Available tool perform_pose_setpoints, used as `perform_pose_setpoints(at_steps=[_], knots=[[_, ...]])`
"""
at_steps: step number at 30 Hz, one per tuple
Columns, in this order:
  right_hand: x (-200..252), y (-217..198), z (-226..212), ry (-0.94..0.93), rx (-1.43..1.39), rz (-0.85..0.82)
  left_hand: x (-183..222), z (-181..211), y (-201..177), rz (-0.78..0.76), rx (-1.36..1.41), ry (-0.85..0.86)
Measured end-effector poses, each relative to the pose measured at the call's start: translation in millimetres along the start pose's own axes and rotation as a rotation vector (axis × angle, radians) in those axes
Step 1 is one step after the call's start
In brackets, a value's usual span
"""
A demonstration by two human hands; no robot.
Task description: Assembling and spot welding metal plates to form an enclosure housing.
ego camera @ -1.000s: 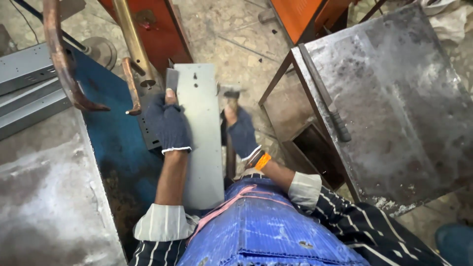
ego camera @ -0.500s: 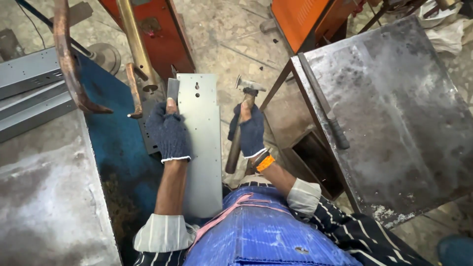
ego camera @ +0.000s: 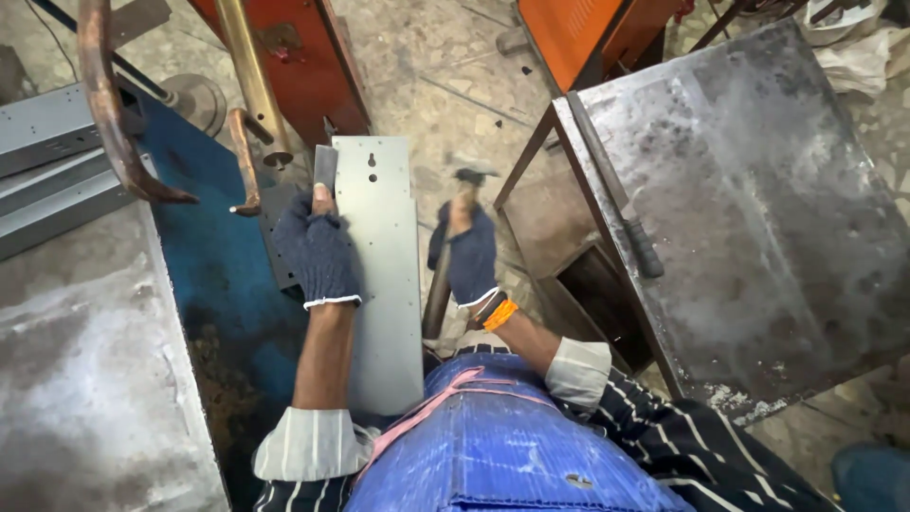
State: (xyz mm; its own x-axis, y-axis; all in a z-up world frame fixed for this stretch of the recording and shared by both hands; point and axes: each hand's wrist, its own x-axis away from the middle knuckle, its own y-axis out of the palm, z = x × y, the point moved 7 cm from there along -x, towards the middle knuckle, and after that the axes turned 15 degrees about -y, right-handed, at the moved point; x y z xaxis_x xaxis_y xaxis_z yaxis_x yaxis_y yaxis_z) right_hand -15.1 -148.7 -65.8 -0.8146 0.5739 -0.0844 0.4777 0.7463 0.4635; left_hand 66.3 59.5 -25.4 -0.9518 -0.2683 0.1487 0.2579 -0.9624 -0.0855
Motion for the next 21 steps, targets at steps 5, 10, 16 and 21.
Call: perform_pose_setpoints(at_steps=[5,10,16,21], knots=[[3,5,-27,-0.36,0.326,-0.183,8,13,2,0.02,-0.006,-0.014],[2,-15,12,-0.079,0.102,-0.096,8,11,3,0.022,-0.039,-0.012],[10,-10,1,-0.042,0.09,-0.002,1,-6,-7,0.08,-0.067,-0.103],[10,1,-5,-0.087,0.321,-0.157,5,-1,-2,0.031,0.017,0.053]])
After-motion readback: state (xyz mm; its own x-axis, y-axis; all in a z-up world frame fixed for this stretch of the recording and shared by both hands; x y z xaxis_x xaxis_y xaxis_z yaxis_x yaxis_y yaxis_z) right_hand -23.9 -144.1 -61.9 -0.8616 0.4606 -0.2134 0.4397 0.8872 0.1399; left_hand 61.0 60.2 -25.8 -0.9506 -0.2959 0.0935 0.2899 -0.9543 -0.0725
